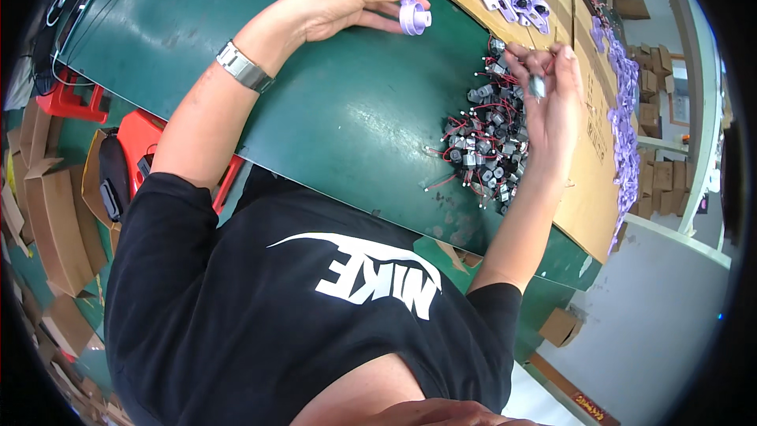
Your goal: Assembling small electronic motors into purple plastic housings on an assembly line.
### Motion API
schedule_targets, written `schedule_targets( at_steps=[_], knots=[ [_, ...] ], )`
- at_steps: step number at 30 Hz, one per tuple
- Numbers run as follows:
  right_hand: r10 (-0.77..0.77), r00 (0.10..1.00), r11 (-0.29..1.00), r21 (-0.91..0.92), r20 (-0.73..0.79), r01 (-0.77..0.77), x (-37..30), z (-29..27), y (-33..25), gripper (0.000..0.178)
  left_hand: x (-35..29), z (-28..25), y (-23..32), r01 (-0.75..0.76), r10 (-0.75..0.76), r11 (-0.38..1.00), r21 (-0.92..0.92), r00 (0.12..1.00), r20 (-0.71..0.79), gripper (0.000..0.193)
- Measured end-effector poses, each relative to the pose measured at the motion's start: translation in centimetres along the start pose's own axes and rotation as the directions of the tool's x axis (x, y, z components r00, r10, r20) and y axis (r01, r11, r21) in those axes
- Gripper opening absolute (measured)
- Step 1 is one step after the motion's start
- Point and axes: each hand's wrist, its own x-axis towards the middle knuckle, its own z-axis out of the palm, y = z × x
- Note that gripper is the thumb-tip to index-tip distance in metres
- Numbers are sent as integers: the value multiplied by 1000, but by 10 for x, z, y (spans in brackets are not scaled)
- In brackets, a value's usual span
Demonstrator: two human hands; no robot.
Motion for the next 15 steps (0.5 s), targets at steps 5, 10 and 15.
schedule_targets(
  at_steps=[5, 10, 15],
  knots=[
    [416, 872, 873, 156, 257, -462, 6, -2, 8, 28, 6, 10, -15, 44, -41, 996, -83, 998, 46, 36],
    [478, 868, 849, -184, -134, -495, -10, 37, 31, 35, 8, 22, -21, 84, -72, 995, 46, 974, -215, 34],
    [132, 991, 870, -479, -6, -118, -24, 50, 39, 19, 6, 30, -28, 75, -92, 993, -92, 974, -207, 24]
  ],
)
